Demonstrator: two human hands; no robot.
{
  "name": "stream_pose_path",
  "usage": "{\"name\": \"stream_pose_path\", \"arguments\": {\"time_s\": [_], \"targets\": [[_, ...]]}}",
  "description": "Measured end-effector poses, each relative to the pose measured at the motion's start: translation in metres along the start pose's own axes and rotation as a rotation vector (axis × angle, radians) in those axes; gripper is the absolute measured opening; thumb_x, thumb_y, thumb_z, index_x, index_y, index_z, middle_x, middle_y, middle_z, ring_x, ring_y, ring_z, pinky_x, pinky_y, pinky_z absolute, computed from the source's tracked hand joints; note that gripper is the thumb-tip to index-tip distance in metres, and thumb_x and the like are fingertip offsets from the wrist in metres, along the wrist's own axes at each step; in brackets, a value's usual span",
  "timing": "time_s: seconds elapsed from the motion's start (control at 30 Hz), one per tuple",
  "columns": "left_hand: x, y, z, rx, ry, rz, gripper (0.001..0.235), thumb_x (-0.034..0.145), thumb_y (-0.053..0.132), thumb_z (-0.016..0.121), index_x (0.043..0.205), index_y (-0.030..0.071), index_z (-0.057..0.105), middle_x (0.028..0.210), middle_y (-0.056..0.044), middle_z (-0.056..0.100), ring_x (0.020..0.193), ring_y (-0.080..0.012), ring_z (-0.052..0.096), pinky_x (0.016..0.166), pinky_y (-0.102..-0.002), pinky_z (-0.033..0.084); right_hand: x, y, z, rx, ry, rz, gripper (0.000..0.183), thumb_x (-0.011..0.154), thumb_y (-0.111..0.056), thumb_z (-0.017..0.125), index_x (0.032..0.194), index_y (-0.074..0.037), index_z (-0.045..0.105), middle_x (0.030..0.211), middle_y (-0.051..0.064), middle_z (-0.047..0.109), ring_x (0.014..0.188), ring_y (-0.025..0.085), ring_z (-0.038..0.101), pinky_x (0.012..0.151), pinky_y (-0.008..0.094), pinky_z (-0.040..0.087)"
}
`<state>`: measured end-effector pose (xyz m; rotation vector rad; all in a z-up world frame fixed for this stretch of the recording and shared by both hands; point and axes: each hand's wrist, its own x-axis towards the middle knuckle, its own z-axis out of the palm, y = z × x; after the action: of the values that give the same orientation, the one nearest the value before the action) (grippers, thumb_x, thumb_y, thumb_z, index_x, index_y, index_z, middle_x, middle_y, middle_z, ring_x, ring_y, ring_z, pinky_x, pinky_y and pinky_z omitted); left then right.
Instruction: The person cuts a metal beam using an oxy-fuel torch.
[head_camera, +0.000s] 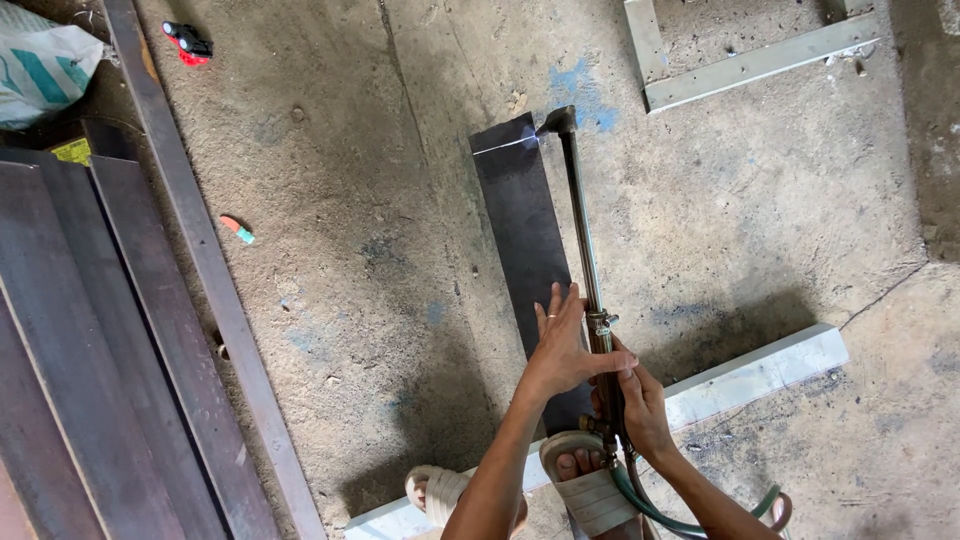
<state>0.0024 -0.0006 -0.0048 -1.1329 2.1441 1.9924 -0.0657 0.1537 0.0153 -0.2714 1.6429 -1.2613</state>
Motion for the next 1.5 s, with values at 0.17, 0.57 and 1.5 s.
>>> {"name": "stream_pose_path", "arguments": {"time_s": [0.17,0.57,1.5], "targets": [[-0.001,0.001,-0.001,0.009,-0.009,-0.012,0.128,0.044,0.075,0.07,0.14,-0.007,0.052,0.161,-0.037,0.026,0.155,-0.0498,0.0,0.118,-0.067,-0.01,-0.001,-0.002,0.001,0.009,0.006,0.019,0.056,0.105,-0.032,0.044,0.155,-0.006,0.046,0.072,0.01,0.068,0.057,0.014,0.058,0.048,0.027,0.043],[-0.002,0.001,-0.001,-0.007,-0.022,-0.038,0.135,0.041,0.078,0.067,0.148,-0.001,0.047,0.164,-0.033,0.022,0.157,-0.0457,-0.002,0.119,-0.065,-0.012,0.0,0.0,0.0,-0.02,0.009,-0.006,0.057,0.104,-0.032,0.045,0.155,-0.006,0.045,0.071,0.01,0.07,0.055,0.015,0.058,0.047,0.027,0.043],[-0.01,0.003,-0.011,-0.046,-0.044,-0.041,0.143,0.053,0.075,0.076,0.158,-0.005,0.022,0.166,-0.031,0.016,0.156,-0.0437,-0.002,0.122,-0.061,-0.011,0.001,0.012,0.005,-0.013,0.045,-0.043,0.052,0.106,-0.027,0.044,0.151,-0.003,0.05,0.082,0.018,0.075,0.065,0.022,0.07,0.055,0.036,0.054]]}}
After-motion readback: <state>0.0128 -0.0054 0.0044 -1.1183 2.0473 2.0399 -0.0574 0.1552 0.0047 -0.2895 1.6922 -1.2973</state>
